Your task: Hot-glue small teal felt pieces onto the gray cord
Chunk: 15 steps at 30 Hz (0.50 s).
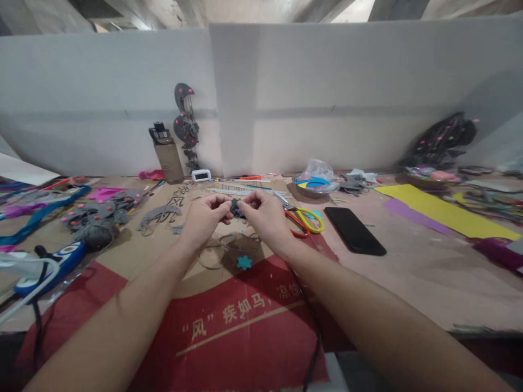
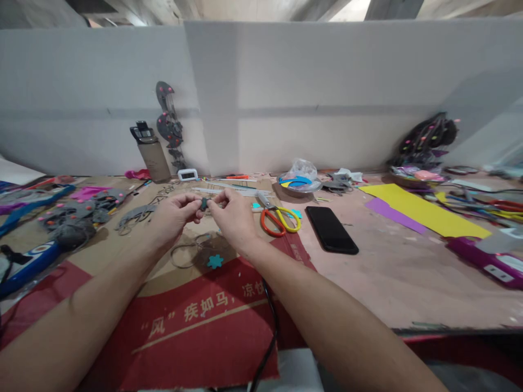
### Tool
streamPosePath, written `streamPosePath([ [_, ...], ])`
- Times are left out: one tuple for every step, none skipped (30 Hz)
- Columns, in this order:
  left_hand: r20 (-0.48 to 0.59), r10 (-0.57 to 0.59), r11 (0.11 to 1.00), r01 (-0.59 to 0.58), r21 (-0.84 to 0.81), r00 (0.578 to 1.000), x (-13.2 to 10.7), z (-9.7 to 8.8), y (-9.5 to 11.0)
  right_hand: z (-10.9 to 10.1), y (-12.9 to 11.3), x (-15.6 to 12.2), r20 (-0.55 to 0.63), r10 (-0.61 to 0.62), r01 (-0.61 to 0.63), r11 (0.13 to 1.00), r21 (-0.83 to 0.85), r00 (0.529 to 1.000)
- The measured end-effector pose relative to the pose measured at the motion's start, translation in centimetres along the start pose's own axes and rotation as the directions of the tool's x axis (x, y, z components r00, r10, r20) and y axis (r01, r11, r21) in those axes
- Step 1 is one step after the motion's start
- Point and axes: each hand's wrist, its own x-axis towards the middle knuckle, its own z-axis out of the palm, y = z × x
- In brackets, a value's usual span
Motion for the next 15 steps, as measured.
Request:
streamPosePath([
  [0.009, -0.012, 1.000, 0.012, -0.012, 1.000, 0.0, 0.0, 0.0, 0.0, -0.1, 0.0, -0.003, -0.008, 0.008, 1.000, -0.006, 1.000],
  [0.021, -0.027, 0.999, 0.027, -0.023, 0.999, 0.1, -0.1, -0.1, 0.0, -0.1, 0.0, 0.000, -0.014, 0.014, 1.000, -0.007, 1.000],
  [0.035, -0.043, 0.998, 0.044, -0.035, 0.998, 0.1, -0.1, -0.1, 0.0, -0.1, 0.0, 0.012, -0.018, 0.018, 1.000, -0.004, 1.000],
  [0.049, -0.062, 0.997, 0.064, -0.047, 0.997, 0.1, -0.1, 0.0, 0.0, 0.0, 0.0, 0.028, -0.019, 0.019, 1.000, 0.003, 0.999],
  [0.063, -0.082, 0.994, 0.086, -0.061, 0.995, 0.1, -0.1, 0.1, 0.1, 0.2, 0.1, 0.045, -0.018, 0.018, 1.000, 0.010, 0.999],
  [0.075, -0.104, 0.991, 0.110, -0.078, 0.992, 0.0, 0.0, 0.2, 0.2, 0.4, 0.1, 0.056, -0.015, 0.014, 1.000, 0.019, 0.998],
  [0.087, -0.127, 0.986, 0.135, -0.099, 0.988, 0.0, 0.0, 0.3, 0.3, 0.6, 0.2, 0.061, -0.011, 0.009, 0.999, 0.030, 0.998],
  [0.102, -0.148, 0.979, 0.161, -0.126, 0.984, -0.1, 0.0, 0.4, 0.4, 0.9, 0.3, 0.061, -0.004, 0.002, 0.999, 0.044, 0.998],
  [0.121, -0.166, 0.971, 0.183, -0.156, 0.979, -0.1, 0.0, 0.6, 0.5, 1.1, 0.4, 0.059, 0.006, -0.010, 0.998, 0.061, 0.998],
  [0.142, -0.178, 0.961, 0.203, -0.186, 0.974, -0.2, 0.0, 0.7, 0.6, 1.3, 0.5, 0.058, 0.019, -0.024, 0.996, 0.082, 0.998],
  [0.163, -0.185, 0.953, 0.218, -0.210, 0.969, -0.2, -0.1, 0.8, 0.7, 1.5, 0.6, 0.061, 0.033, -0.039, 0.994, 0.103, 0.998],
  [0.178, -0.190, 0.948, 0.228, -0.224, 0.965, -0.2, -0.1, 0.8, 0.7, 1.6, 0.7, 0.066, 0.044, -0.052, 0.991, 0.121, 0.997],
  [0.187, -0.194, 0.946, 0.234, -0.225, 0.963, -0.2, -0.1, 0.9, 0.7, 1.7, 0.7, 0.070, 0.050, -0.059, 0.989, 0.133, 0.996],
  [0.189, -0.197, 0.948, 0.237, -0.215, 0.962, -0.2, -0.1, 0.8, 0.6, 1.7, 0.7, 0.071, 0.050, -0.059, 0.989, 0.134, 0.996],
  [0.183, -0.199, 0.952, 0.234, -0.196, 0.963, -0.2, -0.1, 0.8, 0.6, 1.7, 0.7, 0.070, 0.045, -0.053, 0.991, 0.125, 0.997],
])
